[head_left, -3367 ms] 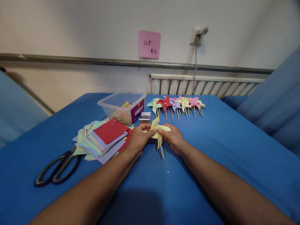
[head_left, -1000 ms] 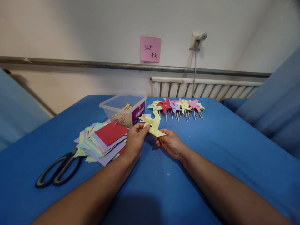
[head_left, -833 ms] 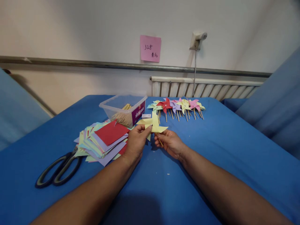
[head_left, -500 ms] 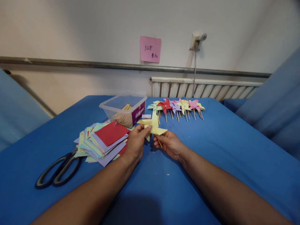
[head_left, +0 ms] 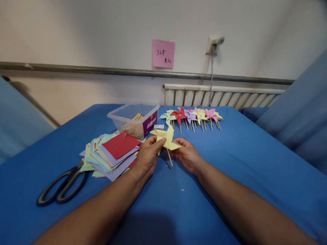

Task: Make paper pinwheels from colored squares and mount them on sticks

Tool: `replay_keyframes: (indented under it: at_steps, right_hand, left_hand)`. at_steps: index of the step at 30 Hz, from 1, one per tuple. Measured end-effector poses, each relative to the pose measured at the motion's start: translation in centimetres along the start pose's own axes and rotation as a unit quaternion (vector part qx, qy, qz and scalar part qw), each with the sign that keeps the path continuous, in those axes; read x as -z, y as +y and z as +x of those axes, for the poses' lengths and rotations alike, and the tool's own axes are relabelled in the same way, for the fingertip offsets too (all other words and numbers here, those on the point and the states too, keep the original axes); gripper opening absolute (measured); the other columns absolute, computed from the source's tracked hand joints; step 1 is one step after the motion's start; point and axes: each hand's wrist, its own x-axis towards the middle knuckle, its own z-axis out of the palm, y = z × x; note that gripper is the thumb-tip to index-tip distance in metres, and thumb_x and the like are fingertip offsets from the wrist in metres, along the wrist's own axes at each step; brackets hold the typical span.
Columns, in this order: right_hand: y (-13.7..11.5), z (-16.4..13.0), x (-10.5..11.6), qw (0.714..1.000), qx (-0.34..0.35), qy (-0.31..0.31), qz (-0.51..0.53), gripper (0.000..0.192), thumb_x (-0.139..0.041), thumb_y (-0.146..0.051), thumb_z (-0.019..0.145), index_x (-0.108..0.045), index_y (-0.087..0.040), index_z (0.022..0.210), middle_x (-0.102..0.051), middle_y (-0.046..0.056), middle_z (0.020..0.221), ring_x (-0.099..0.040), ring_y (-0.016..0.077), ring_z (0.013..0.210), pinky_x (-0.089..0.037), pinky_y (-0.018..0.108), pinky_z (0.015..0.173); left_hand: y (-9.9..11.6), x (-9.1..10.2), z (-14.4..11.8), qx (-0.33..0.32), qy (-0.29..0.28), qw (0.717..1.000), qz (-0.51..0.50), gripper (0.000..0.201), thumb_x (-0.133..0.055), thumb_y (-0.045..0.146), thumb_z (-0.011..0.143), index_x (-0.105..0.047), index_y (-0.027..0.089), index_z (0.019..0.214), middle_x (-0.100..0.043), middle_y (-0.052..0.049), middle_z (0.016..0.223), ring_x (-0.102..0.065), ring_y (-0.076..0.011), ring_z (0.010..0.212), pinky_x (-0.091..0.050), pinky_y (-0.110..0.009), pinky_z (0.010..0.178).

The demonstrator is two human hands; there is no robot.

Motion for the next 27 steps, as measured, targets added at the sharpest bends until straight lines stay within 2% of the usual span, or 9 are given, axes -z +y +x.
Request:
replay_keyframes:
  at_steps: [4,7,21,27]
  right_hand:
    - [-0.5,0.1,0.3,1.0,0.022,-0.005,0.019,0.022,-0.077,-0.033,0.07,-0.063,-0.018,0.079,-0.066,-0.001,0.076,-0.06,0.0106,0.066,-0.047,0.024,0.063]
    - [-0.8,0.0,0.2,1.0,0.017,-0.011,0.018,0.023,-0.078,-0.031,0.068,-0.063,-0.019,0.08,-0.066,-0.002,0.076,-0.06,0.011,0.067,-0.048,0.025,0.066]
    - [-1.2,-0.3,0.0,1.0,0.006,0.002,0.022,0.023,-0.08,-0.029,0.066,-0.061,-0.017,0.072,-0.065,-0.002,0.067,-0.058,0.0101,0.059,-0.046,0.024,0.062]
    - [-0.9,0.0,0.1,0.999,0.004,0.011,0.036,0.027,-0.075,-0.039,0.07,-0.059,-0.018,0.071,-0.063,-0.001,0.067,-0.057,0.0111,0.059,-0.046,0.025,0.061]
  left_hand:
    - [-0.1,0.0,-0.2,0.071,-0.049,0.996,-0.026,0.023,-0.076,0.023,0.065,-0.066,0.013,0.083,-0.068,-0.004,0.077,-0.061,-0.0132,0.066,-0.046,-0.025,0.065]
    - [-0.2,0.0,-0.3,0.09,-0.067,0.993,-0.033,0.021,-0.075,0.023,0.067,-0.065,0.013,0.083,-0.068,-0.004,0.077,-0.061,-0.0124,0.064,-0.046,-0.024,0.062]
    - [-0.3,-0.3,-0.5,0.084,-0.089,0.992,-0.033,0.019,-0.077,0.02,0.065,-0.067,0.012,0.079,-0.07,-0.005,0.075,-0.063,-0.0136,0.066,-0.048,-0.025,0.068]
    - [-0.4,-0.1,-0.4,0.087,-0.079,0.993,-0.033,0.017,-0.075,0.018,0.067,-0.066,0.012,0.08,-0.07,-0.005,0.077,-0.063,-0.0135,0.068,-0.049,-0.025,0.07]
